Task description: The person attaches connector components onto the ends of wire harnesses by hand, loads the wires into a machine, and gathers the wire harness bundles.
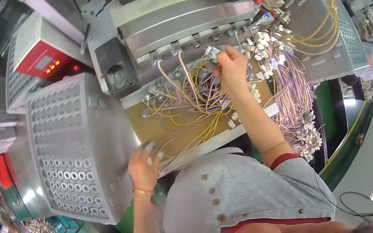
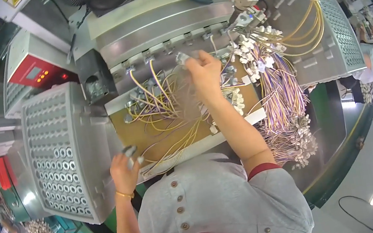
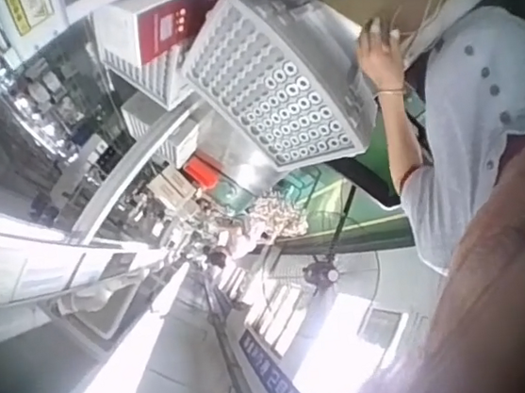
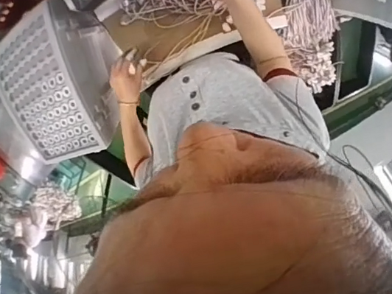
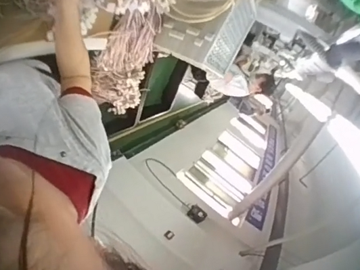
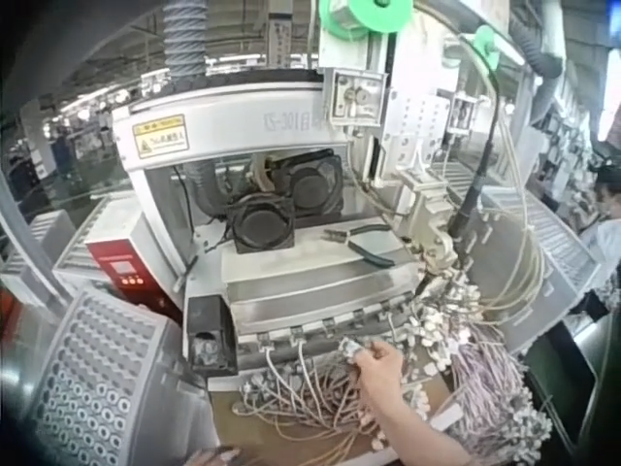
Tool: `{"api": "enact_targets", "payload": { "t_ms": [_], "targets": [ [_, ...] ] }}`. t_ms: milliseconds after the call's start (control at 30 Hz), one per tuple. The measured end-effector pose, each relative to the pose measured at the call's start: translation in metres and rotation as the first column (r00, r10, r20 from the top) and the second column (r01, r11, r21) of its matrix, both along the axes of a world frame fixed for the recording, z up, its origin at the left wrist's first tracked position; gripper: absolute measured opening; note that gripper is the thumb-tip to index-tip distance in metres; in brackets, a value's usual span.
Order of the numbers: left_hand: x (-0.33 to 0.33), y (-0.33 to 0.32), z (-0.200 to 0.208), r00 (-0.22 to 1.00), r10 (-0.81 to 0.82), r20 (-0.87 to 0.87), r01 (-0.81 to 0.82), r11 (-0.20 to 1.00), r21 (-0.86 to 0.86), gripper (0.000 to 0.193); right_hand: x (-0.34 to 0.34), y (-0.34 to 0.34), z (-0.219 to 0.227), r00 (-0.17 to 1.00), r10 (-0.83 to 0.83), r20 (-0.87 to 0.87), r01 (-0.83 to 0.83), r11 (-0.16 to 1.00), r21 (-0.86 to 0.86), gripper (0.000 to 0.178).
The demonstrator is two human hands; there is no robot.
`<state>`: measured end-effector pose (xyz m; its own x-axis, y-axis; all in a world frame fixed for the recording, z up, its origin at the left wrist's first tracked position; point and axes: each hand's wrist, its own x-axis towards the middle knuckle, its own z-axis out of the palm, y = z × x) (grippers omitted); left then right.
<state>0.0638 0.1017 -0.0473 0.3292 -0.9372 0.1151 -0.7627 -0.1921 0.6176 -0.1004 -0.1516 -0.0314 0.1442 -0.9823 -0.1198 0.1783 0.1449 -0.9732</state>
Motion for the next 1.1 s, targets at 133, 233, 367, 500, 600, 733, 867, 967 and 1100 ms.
{"api": "enact_targets", "payload": {
  "t_ms": [133,233,367,500,600,733,867,967,1100],
  "targets": [
    [-0.002,0.029,-0.029,0.922,0.011,0.388,-0.025,0.999,0.031,0.013,0.015,-0.002,0.004,0.997,-0.058,0.057,0.059,0.998,-0.010,0.011],
    [-0.004,0.027,-0.028,0.941,-0.002,0.339,0.020,0.999,-0.051,0.012,0.016,-0.003,0.010,1.000,-0.016,0.019,0.016,1.000,-0.014,0.016],
    [0.005,0.025,-0.029,0.981,0.101,0.164,-0.085,0.991,-0.103,0.009,0.023,0.005,0.013,0.993,-0.035,0.110,0.030,0.998,0.054,0.010],
    [0.004,0.004,0.004,0.815,0.324,-0.480,-0.299,0.945,0.130,0.017,0.034,-0.004,0.014,0.967,-0.095,0.238,0.067,0.990,0.121,0.013],
    [0.011,0.001,0.019,0.571,0.313,-0.759,-0.345,0.930,0.124,0.016,0.014,-0.006,0.021,0.999,0.038,0.015,-0.038,0.999,0.021,0.017],
    [0.012,-0.002,0.042,0.527,0.229,-0.818,-0.288,0.954,0.081,0.016,0.000,0.018,0.047,0.865,-0.167,-0.474,-0.156,0.808,-0.569,0.022],
    [-0.008,-0.009,0.070,0.577,0.250,-0.778,-0.423,0.906,-0.022,0.020,0.017,0.071,0.040,0.653,0.602,-0.460,-0.757,0.514,-0.403,0.015],
    [-0.005,-0.023,0.086,0.993,-0.035,0.114,0.074,0.929,-0.361,0.031,0.026,0.094,0.030,0.483,0.810,-0.333,-0.869,0.395,-0.299,0.013],
    [0.032,-0.019,0.082,0.960,0.076,0.269,0.018,0.943,-0.333,0.021,0.022,0.094,0.041,0.562,0.750,-0.349,-0.826,0.485,-0.289,0.010]
  ]
}}
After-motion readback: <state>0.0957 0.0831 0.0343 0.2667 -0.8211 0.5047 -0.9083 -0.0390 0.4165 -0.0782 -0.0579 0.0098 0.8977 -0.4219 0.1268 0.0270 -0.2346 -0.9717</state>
